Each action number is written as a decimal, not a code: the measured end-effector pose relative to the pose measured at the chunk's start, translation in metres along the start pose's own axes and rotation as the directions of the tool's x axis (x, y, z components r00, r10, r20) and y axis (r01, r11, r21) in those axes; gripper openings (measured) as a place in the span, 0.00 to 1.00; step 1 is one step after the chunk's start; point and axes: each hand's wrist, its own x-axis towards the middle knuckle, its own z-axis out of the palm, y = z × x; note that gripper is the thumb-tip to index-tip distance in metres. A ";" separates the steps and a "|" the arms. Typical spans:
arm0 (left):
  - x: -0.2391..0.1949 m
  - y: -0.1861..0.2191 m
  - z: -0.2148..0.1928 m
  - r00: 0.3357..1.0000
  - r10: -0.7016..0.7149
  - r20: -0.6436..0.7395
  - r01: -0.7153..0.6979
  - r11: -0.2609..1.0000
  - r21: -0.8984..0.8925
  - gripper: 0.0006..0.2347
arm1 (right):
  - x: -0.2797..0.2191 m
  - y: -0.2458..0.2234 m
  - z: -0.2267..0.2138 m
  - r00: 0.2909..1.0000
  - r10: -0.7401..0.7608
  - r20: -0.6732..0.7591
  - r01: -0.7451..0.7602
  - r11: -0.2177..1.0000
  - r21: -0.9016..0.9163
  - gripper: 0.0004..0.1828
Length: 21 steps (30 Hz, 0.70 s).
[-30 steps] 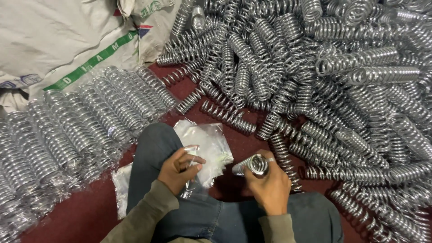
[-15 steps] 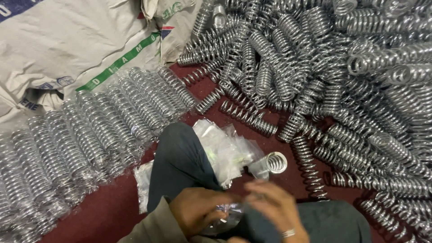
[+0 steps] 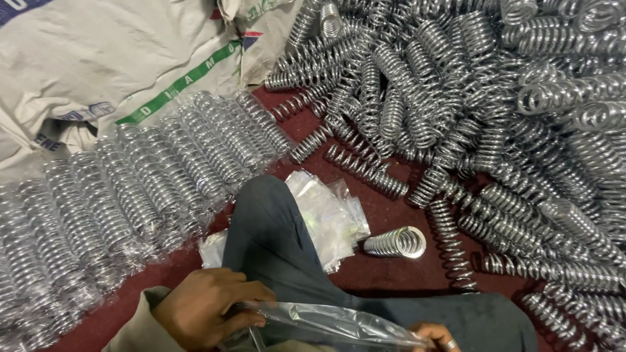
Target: The person packages metal springs by placing them individually into plastic bags, then places the filled bags into a larger container.
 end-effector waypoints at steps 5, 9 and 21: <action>0.017 0.013 0.005 0.996 0.052 0.066 -0.049 0.998 -0.045 0.08 | -0.004 -0.038 0.055 0.700 0.000 -0.714 0.067 0.996 0.066 0.28; 0.021 0.020 -0.003 0.979 0.202 0.012 -0.200 0.976 -0.084 0.11 | 0.035 -0.091 0.092 0.507 -0.007 -0.862 -0.146 0.985 -0.094 0.14; 0.135 0.110 0.149 0.916 -0.139 -0.376 -0.353 0.164 -0.921 0.10 | 0.095 -0.141 0.161 0.497 -0.375 -0.783 -0.259 0.797 -0.546 0.08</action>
